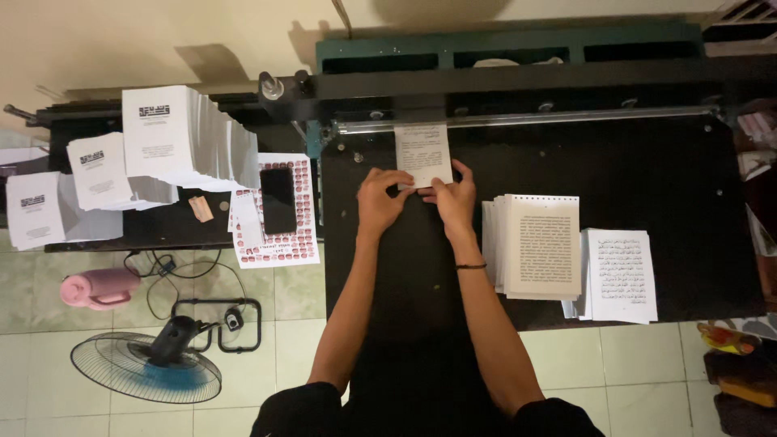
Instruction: The person repeatedly picks up a small stack of papers, aligns them, and staples them using a manual stapler on a black table. The person then places the stapled stack back on the table and repeats the process with the next stack.
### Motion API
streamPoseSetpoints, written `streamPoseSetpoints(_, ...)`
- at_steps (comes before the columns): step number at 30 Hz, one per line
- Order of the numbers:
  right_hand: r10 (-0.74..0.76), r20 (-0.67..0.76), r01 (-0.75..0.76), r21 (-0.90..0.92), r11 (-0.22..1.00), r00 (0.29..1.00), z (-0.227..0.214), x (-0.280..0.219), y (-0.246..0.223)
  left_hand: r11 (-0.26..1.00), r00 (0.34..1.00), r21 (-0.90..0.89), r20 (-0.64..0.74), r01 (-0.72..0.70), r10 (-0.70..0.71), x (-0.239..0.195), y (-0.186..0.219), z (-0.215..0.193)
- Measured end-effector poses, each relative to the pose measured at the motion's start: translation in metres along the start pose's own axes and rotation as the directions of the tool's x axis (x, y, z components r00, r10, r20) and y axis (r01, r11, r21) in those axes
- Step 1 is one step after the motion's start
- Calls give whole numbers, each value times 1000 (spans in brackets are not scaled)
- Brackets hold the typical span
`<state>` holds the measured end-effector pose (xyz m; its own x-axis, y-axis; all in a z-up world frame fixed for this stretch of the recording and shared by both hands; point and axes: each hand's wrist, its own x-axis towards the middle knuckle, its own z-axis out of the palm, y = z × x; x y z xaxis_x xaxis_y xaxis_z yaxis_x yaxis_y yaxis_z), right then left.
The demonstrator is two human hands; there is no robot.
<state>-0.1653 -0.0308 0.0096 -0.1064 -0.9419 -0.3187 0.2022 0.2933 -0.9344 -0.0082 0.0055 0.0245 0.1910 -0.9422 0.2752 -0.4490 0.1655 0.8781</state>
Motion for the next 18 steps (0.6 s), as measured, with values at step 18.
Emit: streamPoseSetpoints(18, -210, 1, 209, -101, 973, 978, -41, -161, -39, 870, 957, -428, -35, 245, -287, -66, 121, 0)
